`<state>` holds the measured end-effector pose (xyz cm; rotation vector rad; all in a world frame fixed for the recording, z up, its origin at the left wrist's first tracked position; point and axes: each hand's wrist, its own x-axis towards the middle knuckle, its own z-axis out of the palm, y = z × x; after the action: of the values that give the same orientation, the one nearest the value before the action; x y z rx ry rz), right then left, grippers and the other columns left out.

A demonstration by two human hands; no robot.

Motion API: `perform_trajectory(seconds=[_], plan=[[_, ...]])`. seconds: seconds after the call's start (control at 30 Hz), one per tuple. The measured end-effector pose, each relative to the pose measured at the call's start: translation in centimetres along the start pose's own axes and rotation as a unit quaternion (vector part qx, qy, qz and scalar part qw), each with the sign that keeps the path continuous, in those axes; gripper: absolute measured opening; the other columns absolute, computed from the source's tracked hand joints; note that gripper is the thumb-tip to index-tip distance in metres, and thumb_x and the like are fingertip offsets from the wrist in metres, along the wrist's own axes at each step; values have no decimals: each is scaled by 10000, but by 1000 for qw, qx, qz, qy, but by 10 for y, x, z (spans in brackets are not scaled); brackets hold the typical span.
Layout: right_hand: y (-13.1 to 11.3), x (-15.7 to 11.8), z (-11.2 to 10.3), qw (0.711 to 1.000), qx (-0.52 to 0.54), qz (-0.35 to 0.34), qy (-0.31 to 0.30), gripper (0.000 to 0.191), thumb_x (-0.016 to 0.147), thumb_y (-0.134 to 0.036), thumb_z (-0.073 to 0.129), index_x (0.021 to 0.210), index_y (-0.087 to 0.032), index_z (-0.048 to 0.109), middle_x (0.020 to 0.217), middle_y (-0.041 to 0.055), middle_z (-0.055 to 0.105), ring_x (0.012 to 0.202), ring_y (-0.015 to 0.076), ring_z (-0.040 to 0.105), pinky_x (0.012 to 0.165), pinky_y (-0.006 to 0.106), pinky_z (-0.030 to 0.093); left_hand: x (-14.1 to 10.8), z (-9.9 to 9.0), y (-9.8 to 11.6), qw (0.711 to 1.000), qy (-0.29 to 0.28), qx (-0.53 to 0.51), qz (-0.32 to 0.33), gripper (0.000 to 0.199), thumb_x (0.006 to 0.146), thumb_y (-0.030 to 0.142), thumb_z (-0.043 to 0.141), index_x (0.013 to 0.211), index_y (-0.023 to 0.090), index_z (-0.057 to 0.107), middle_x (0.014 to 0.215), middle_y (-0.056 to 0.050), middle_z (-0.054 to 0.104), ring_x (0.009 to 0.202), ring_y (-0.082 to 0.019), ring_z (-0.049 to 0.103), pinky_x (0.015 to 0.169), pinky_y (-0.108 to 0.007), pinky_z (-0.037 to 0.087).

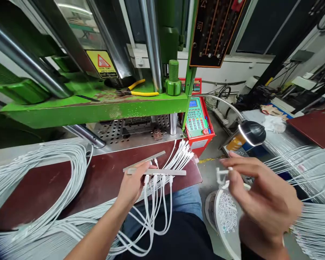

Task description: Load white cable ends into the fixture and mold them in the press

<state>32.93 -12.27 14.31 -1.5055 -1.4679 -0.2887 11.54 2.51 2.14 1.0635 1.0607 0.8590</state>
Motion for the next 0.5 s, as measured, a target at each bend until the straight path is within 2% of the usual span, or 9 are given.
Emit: perform_trajectory(seconds=[0.1,0.2,0.23,0.27,0.3,0.33,0.4,0.43,0.5], plan=[[69,-27,-12,963,-191,95,-164,169,818,-349,561,761,-209,635,784,42,676,692,188,640,632,314,491,-2,-10,6,999,-10,-47,-11,307,754,424,623,700,131,697,453,22,490,409,-89,381,405,-218,269],[135,-67,-24,799,-321,221,-458,281,775,-339,528,538,-201,588,564,52,620,535,200,599,484,285,397,-3,-14,15,998,-28,-52,-6,312,759,426,623,711,129,704,477,12,503,427,-92,391,413,-221,276],[148,-77,-26,748,-327,249,-521,317,772,-332,522,489,-197,567,516,60,600,499,203,585,465,283,377,-3,-13,17,998,-38,-49,-6,317,765,430,618,713,129,706,484,9,508,435,-95,399,420,-224,283],[154,-84,-28,724,-318,268,-550,348,791,-344,497,486,-196,578,511,69,602,499,209,586,469,289,381,-3,-12,19,998,-50,-45,-6,323,771,435,612,716,131,707,487,8,508,439,-97,404,427,-227,288],[152,-86,-26,730,-294,275,-552,358,822,-363,464,548,-199,626,567,80,636,544,219,608,499,299,408,-2,-11,19,997,-63,-40,-5,327,777,440,606,722,134,709,484,10,503,441,-98,405,433,-230,290],[144,-83,-22,761,-261,271,-529,361,854,-391,432,662,-205,675,671,88,677,627,229,633,559,315,444,-1,-8,19,997,-74,-33,-3,328,781,444,602,728,138,710,481,12,500,440,-98,403,437,-232,289],[113,-66,-5,853,-179,223,-436,356,894,-445,407,959,-226,680,967,91,689,876,236,634,758,344,469,0,-3,17,995,-94,-19,1,331,788,453,593,737,147,710,480,14,502,441,-100,407,443,-235,287],[94,-54,8,883,-132,200,-405,359,910,-447,401,1030,-222,654,1037,92,669,938,227,615,822,343,454,1,0,16,995,-101,-11,2,337,792,460,586,737,150,709,478,13,505,441,-102,410,444,-237,284],[56,-28,40,910,-29,148,-385,352,944,-413,365,1112,-220,607,1083,79,643,975,197,592,855,318,436,4,5,15,994,-105,4,5,353,794,475,576,729,153,704,478,12,513,440,-108,420,443,-240,282]])
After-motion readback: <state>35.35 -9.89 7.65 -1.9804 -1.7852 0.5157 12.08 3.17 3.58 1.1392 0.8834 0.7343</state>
